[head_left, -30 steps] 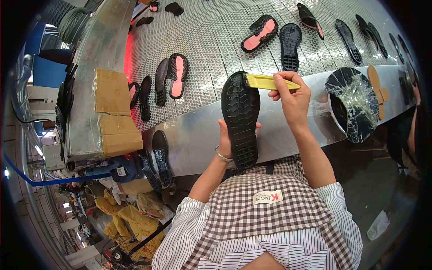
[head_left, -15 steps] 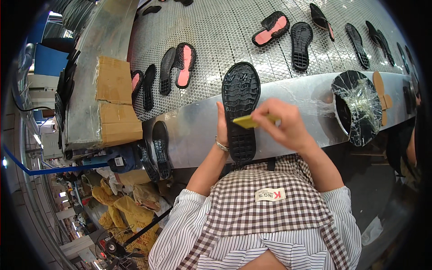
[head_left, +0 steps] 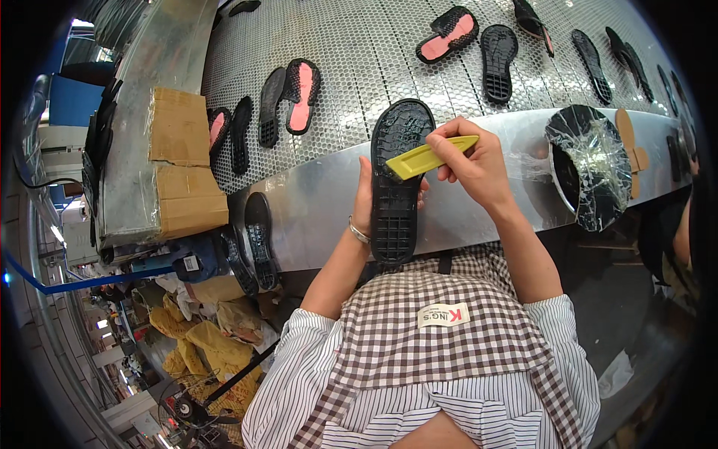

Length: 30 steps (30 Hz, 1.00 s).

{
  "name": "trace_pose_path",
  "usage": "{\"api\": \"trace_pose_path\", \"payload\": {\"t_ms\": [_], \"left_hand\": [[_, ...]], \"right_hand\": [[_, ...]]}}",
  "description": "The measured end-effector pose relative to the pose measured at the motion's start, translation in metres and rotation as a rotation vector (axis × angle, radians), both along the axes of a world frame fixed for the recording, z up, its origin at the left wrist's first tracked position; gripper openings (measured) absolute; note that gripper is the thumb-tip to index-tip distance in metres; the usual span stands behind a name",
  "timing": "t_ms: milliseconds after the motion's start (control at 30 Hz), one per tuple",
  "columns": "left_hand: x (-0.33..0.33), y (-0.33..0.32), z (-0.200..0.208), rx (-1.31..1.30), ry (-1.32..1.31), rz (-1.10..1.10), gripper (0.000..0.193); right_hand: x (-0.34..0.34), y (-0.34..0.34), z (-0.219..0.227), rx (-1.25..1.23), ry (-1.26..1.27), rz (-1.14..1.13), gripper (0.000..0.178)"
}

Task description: The person applies adhesive to shoe soles by taking each sole from a conveyor belt, dipping a plastic scraper into glue, and spreading the glue across the surface of the sole.

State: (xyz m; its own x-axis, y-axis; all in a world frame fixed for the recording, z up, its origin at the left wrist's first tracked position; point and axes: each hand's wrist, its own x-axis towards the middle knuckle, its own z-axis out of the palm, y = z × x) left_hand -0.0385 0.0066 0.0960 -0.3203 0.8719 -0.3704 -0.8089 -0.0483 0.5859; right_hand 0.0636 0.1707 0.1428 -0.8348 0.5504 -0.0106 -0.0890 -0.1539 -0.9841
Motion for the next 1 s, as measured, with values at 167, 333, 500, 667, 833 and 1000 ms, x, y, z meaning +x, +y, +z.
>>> {"api": "trace_pose_path", "payload": {"t_ms": [167, 333, 500, 667, 833, 1000], "left_hand": [[0.004, 0.000, 0.001, -0.032, 0.038, -0.017, 0.091], [0.005, -0.002, -0.003, -0.033, 0.056, -0.070, 0.091], [0.006, -0.002, -0.005, -0.021, 0.087, -0.113, 0.091], [0.009, -0.002, -0.006, -0.014, 0.101, -0.116, 0.090], [0.008, -0.004, -0.012, -0.011, 0.102, -0.110, 0.090], [0.001, -0.003, -0.014, 0.015, 0.084, -0.072, 0.090]], "right_hand": [[-0.007, -0.001, -0.004, -0.017, -0.032, 0.023, 0.016], [-0.010, 0.007, -0.016, -0.096, 0.039, -0.146, 0.016], [-0.011, 0.011, -0.023, -0.140, 0.068, -0.270, 0.015], [-0.008, 0.019, -0.034, -0.157, 0.092, -0.338, 0.013], [-0.003, 0.029, -0.041, -0.095, 0.083, -0.428, 0.016], [0.004, 0.010, -0.024, 0.350, 0.101, -0.295, 0.009]]}}
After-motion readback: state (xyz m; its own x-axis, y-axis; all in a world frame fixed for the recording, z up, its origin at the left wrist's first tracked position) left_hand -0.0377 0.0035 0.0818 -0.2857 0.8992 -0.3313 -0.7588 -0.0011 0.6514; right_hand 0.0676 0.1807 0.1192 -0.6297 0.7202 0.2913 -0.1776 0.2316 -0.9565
